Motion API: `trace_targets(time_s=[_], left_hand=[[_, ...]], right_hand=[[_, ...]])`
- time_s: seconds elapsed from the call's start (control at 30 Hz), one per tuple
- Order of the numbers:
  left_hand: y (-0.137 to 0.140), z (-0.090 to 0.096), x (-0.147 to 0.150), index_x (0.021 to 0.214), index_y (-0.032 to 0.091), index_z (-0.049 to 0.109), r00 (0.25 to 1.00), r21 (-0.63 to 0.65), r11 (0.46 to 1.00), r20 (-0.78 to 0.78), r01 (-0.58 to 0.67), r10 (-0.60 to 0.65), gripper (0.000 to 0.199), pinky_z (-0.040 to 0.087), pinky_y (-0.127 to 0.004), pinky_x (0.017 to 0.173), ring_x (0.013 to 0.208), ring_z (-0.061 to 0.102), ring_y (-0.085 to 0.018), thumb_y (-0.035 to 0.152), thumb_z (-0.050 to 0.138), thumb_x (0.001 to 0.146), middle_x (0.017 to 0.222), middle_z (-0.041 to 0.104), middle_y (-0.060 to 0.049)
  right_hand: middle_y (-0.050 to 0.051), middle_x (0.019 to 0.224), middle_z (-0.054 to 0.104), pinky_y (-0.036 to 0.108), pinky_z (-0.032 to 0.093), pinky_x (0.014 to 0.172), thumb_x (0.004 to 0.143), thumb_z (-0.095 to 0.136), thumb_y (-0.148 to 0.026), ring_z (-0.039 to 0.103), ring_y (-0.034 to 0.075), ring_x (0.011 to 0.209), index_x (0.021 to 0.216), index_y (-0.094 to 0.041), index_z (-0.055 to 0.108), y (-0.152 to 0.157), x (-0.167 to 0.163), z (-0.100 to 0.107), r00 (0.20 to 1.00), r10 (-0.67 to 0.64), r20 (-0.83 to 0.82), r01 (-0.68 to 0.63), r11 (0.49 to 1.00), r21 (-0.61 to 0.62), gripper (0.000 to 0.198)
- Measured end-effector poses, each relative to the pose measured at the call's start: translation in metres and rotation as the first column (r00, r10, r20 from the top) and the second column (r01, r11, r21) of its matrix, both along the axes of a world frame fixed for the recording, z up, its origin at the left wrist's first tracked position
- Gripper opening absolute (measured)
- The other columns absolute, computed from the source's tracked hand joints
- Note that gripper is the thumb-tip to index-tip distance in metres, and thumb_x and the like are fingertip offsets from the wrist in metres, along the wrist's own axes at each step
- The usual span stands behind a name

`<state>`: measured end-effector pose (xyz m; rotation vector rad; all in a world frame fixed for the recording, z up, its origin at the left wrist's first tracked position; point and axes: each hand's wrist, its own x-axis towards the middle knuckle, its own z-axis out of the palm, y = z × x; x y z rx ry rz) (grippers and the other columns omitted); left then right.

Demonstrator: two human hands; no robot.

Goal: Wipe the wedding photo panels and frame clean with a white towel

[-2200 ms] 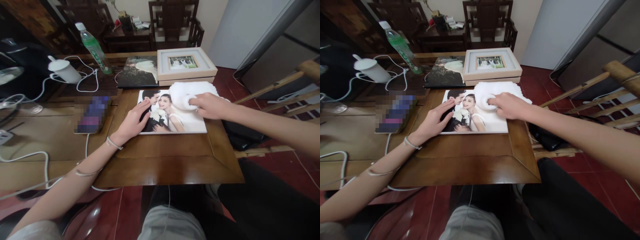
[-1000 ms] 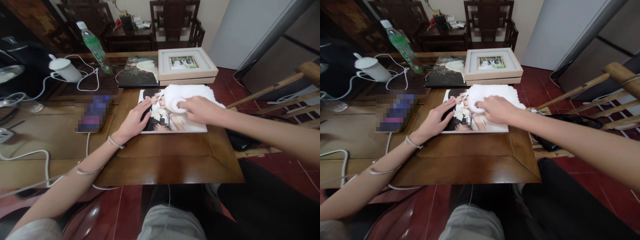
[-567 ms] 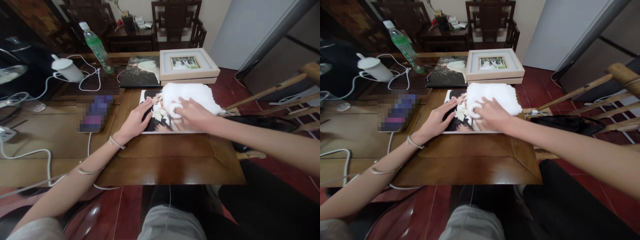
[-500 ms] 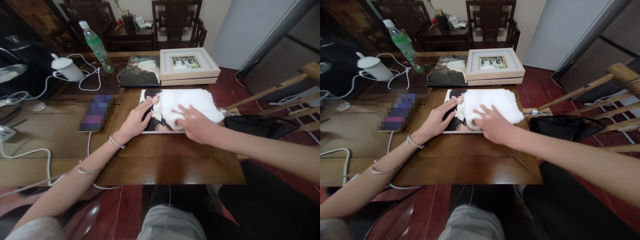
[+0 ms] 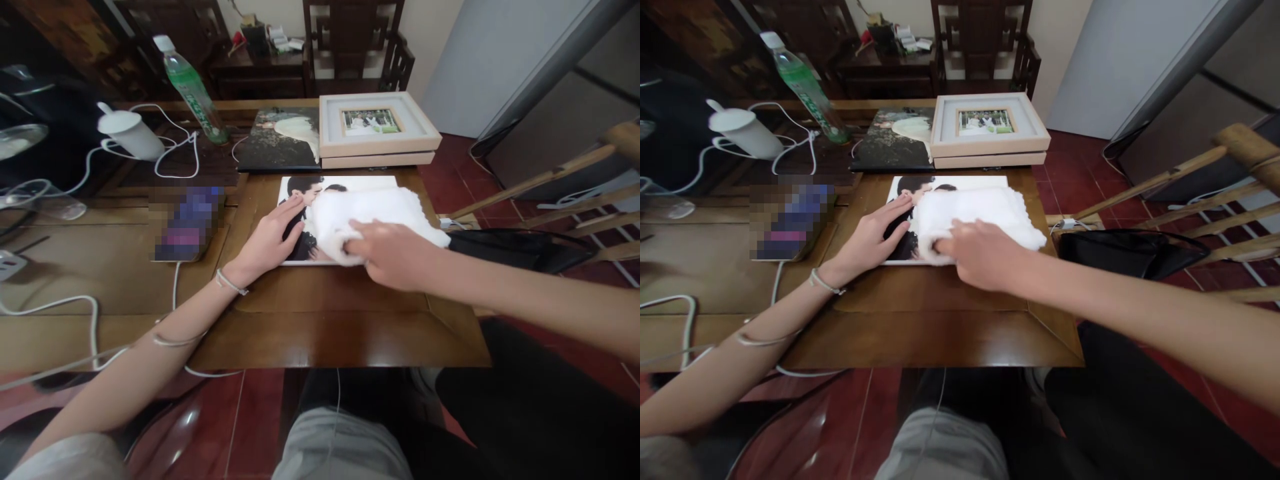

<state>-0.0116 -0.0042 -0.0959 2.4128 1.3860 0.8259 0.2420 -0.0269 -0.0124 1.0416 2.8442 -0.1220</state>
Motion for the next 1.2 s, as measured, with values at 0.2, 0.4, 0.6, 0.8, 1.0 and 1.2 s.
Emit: trace_targets(time_s=[0.2,0.4,0.6,0.8,1.0,1.2], left_hand=[[0.0,-0.001,0.0,0.147,0.012,0.055,1.0,0.009,1.0,0.014,-0.004,0.004,0.05,0.033,-0.048,0.127,0.15,0.043,-0.026,0.035,0.044,0.104,0.157,0.05,-0.014],[0.002,0.001,-0.002,0.148,0.017,0.055,1.0,-0.006,1.0,0.009,0.012,-0.012,0.05,0.033,-0.051,0.127,0.15,0.043,-0.027,0.038,0.045,0.104,0.159,0.049,-0.01],[0.003,0.001,-0.002,0.148,0.017,0.055,1.0,-0.01,1.0,0.006,0.008,-0.008,0.049,0.033,-0.051,0.127,0.15,0.043,-0.027,0.036,0.045,0.104,0.158,0.05,-0.011],[0.003,0.0,-0.002,0.149,0.015,0.054,1.0,-0.001,1.0,0.001,0.019,-0.019,0.05,0.032,-0.051,0.127,0.15,0.043,-0.028,0.034,0.045,0.104,0.158,0.049,-0.012],[0.001,0.001,0.0,0.15,0.016,0.052,1.0,-0.003,1.0,0.004,0.01,-0.01,0.051,0.032,-0.05,0.127,0.151,0.041,-0.027,0.035,0.043,0.104,0.16,0.047,-0.012],[0.002,-0.001,-0.001,0.149,0.009,0.052,1.0,0.012,1.0,-0.002,0.014,-0.014,0.052,0.03,-0.048,0.128,0.151,0.041,-0.028,0.034,0.042,0.105,0.159,0.048,-0.016]], right_hand=[[0.015,0.1,0.071,0.031,0.031,0.062,0.089,0.051,-0.014,0.062,0.024,0.079,0.112,-0.016,0.069,0.069,-0.017,0.004,0.987,-0.159,-0.001,0.159,0.987,0.03,0.029],[0.012,0.091,0.067,0.032,0.031,0.065,0.086,0.051,-0.008,0.058,0.025,0.082,0.103,-0.016,0.068,0.103,-0.015,0.002,0.991,-0.12,-0.051,0.123,0.991,0.058,0.026],[0.018,0.105,0.07,0.034,0.039,0.072,0.084,0.049,-0.006,0.062,0.026,0.083,0.106,-0.012,0.07,0.058,-0.009,-0.006,0.994,-0.107,-0.016,0.107,0.992,0.071,0.031],[0.021,0.141,0.064,0.056,0.045,0.103,0.077,0.052,0.001,0.054,0.039,0.134,0.108,-0.015,0.074,-0.019,0.006,-0.014,0.991,0.125,-0.047,-0.122,0.991,0.049,0.041],[0.018,0.146,0.062,0.062,0.046,0.105,0.074,0.06,-0.002,0.051,0.043,0.14,0.103,-0.018,0.076,-0.056,0.008,-0.008,0.978,0.203,-0.055,-0.206,0.977,-0.062,0.037],[0.017,0.12,0.074,0.039,0.051,0.082,0.081,0.051,-0.002,0.069,0.03,0.103,0.11,-0.019,0.074,-0.017,-0.006,0.002,0.997,0.07,-0.009,-0.071,0.996,-0.051,0.041]])
